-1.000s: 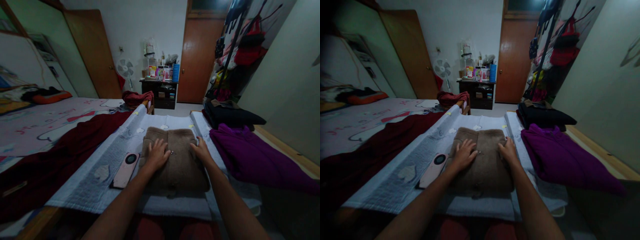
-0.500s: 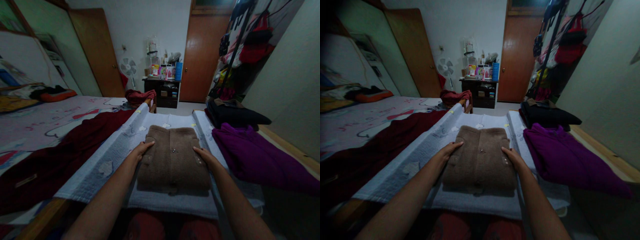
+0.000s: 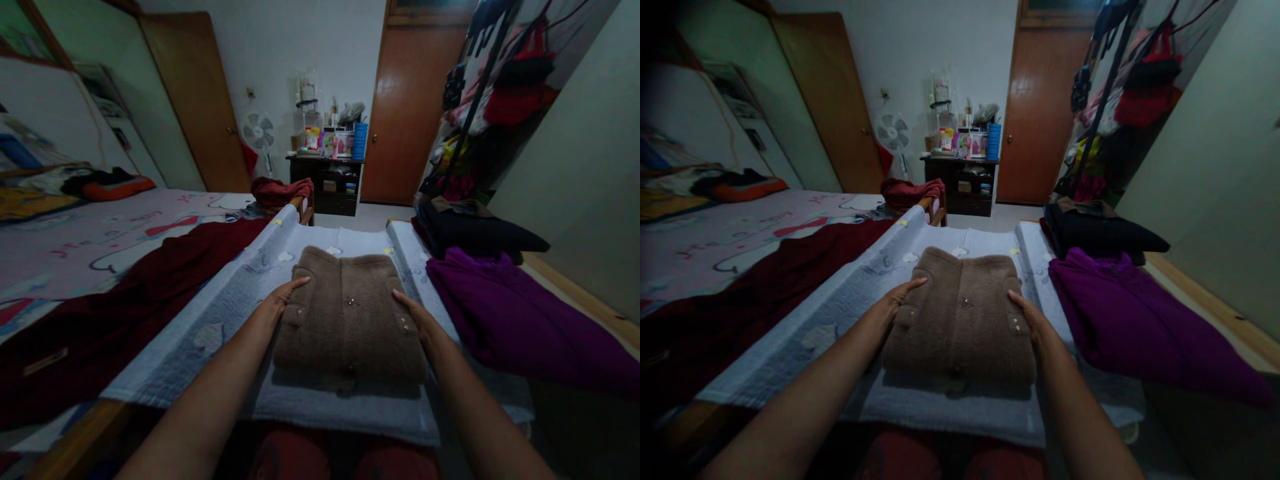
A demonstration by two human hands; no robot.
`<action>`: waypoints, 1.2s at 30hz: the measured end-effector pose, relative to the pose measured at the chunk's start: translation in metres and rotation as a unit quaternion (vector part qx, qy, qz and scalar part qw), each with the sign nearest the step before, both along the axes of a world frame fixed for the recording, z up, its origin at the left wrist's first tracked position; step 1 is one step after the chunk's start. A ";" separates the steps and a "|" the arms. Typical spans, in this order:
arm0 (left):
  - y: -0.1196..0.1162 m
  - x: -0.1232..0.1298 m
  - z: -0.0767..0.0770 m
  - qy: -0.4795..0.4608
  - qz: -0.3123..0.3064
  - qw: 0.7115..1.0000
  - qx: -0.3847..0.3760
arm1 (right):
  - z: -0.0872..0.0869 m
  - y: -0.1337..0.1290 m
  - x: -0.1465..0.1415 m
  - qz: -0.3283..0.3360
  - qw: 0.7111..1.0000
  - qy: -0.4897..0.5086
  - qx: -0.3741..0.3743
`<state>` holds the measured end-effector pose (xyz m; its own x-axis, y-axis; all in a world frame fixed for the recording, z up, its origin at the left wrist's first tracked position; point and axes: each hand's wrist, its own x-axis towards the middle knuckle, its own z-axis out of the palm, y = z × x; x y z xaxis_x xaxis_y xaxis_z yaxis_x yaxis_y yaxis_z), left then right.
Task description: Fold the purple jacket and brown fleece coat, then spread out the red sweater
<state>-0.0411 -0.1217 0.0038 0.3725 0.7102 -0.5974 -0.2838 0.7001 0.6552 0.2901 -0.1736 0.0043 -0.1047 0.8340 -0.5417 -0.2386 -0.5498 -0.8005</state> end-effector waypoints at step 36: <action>0.130 0.025 0.066 0.157 0.148 0.805 0.553 | 0.052 0.158 0.020 -0.075 0.932 -0.043 0.351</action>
